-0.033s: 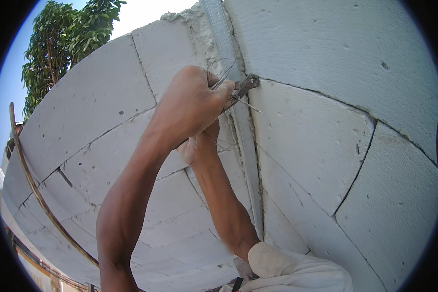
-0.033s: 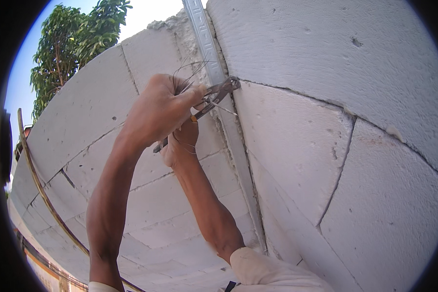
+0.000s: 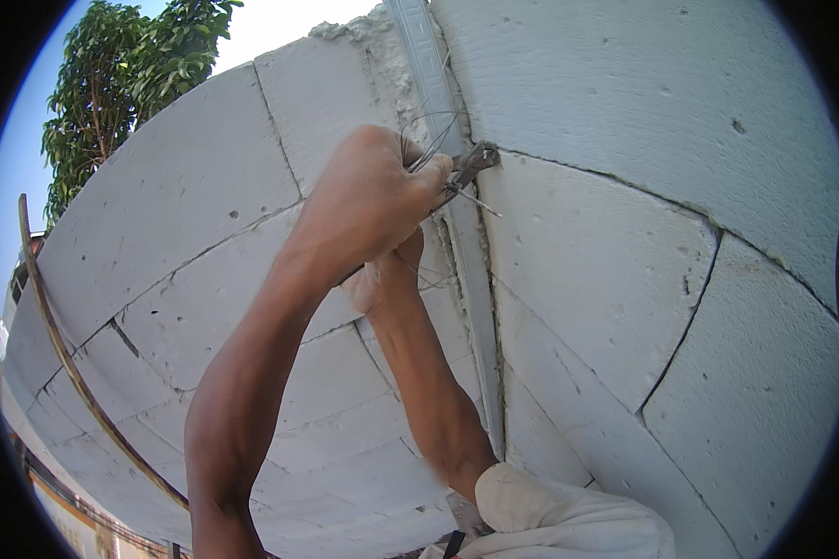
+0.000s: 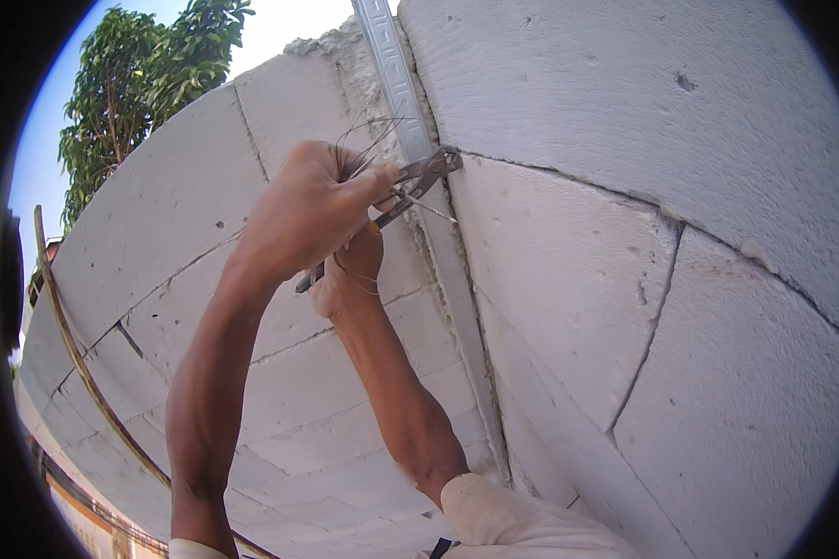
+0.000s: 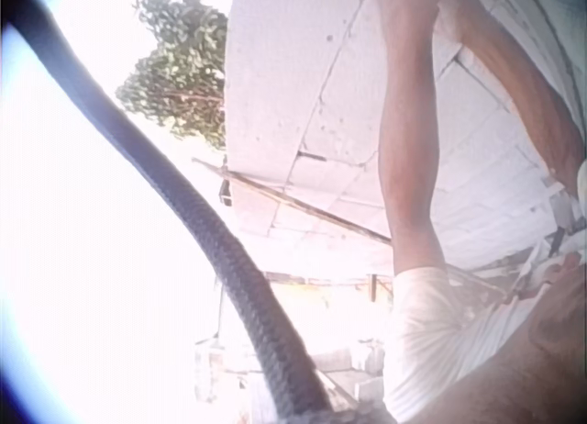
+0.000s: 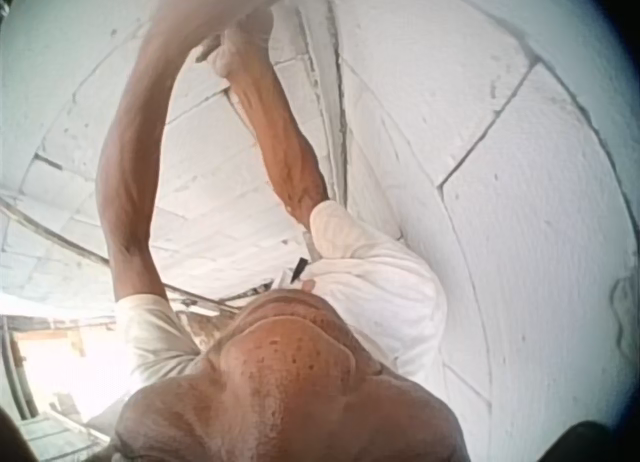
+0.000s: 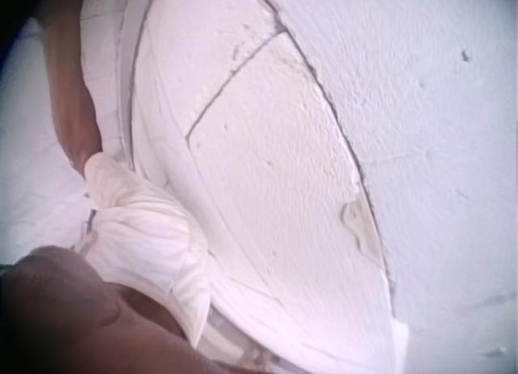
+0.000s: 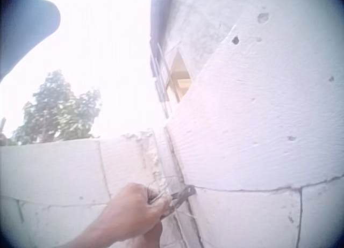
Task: The person uses pincers to twist and cut thin wire around a metal rail embedded in a wall groove while standing on a scaffold.
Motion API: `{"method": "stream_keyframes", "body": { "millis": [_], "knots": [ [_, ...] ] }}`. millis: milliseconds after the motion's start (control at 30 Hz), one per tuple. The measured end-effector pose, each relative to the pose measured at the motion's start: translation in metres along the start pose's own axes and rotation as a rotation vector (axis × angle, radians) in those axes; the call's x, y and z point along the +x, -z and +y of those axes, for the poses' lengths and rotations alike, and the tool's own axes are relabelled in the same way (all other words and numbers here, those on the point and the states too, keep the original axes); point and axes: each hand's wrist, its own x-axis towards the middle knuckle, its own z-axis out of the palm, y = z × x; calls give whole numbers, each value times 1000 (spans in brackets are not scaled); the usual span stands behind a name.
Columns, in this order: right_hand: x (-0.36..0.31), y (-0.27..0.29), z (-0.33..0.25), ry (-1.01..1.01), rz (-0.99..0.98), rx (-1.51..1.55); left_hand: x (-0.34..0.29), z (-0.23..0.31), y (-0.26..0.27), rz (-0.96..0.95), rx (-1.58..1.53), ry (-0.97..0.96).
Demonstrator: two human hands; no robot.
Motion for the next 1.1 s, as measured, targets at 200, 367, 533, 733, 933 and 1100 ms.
{"method": "stream_keyframes", "body": {
  "millis": [200, 367, 533, 733, 933, 1100],
  "knots": [
    [-10, 30, -9, 4, 59, -161, -9, -5, -7, -29, -1, 16],
    [-129, 185, -13, -160, 280, -566, -100, -81, -107, -333, -223, 103],
    [-279, 284, -30, -786, 287, -889, -232, -136, -170, -518, -270, 332],
    [-407, 368, -47, -1559, -207, -1512, -451, -221, -257, -635, -555, 1066],
    [-434, 376, -50, -1625, 9, -1281, -576, -206, -275, -43, -903, 1479],
    [-410, 358, -32, -1510, 40, -1103, -603, -182, -271, 257, -1037, 1582]
  ]
}}
